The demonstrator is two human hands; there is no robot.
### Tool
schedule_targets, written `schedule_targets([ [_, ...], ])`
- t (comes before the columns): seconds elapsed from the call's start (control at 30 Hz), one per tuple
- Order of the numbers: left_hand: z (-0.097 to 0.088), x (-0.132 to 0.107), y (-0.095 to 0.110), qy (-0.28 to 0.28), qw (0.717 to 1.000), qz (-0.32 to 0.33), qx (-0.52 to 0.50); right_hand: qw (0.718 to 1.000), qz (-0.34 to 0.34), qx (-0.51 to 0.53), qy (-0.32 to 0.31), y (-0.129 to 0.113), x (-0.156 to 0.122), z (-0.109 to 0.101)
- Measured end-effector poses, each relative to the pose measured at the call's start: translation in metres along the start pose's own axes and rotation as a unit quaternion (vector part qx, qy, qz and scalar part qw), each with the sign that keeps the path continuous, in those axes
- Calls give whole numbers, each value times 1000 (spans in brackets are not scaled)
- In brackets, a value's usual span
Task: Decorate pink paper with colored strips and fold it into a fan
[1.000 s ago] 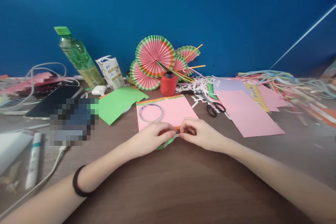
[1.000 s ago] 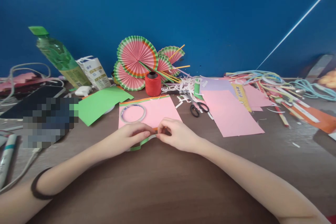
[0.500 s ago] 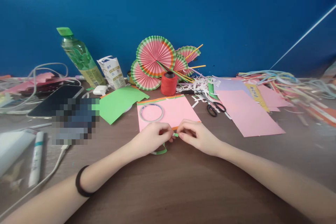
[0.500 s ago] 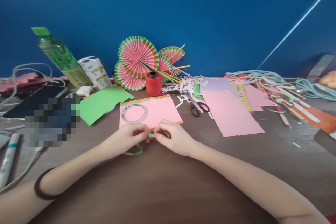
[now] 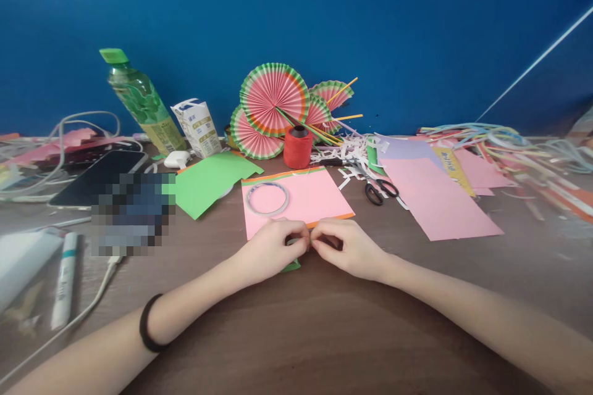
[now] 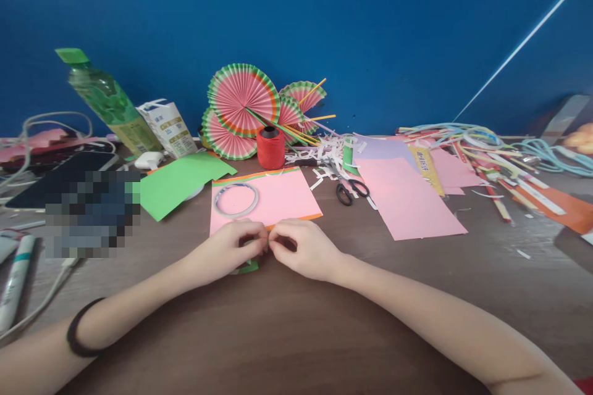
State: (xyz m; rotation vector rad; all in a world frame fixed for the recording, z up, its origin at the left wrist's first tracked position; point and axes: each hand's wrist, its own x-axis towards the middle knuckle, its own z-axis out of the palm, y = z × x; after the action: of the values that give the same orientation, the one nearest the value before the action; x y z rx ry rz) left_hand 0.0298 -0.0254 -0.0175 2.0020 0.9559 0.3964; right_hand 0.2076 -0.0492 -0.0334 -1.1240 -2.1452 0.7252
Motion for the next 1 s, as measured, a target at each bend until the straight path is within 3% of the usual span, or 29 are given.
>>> schedule_targets([
  [0.37, 0, 3, -3, -2, 992, -29, -123, 995, -77, -25, 54, 2, -4, -3],
  [0.47, -1, 4, -7, 4, 989, -40, -139, 991, -12, -34, 126, 15, 3, -19],
  [0.63, -1, 5, -12, -3, 989, -45, -141, 948, 133, -83, 279, 55, 16, -62],
  [0.77, -4, 5, -12, -11, 988, -44, -145, 912, 253, -113, 302, 80, 17, -87],
  [1.0, -8, 5, -9, -2, 983, -50, -179, 901, 216, -175, 332, 97, 16, -89],
])
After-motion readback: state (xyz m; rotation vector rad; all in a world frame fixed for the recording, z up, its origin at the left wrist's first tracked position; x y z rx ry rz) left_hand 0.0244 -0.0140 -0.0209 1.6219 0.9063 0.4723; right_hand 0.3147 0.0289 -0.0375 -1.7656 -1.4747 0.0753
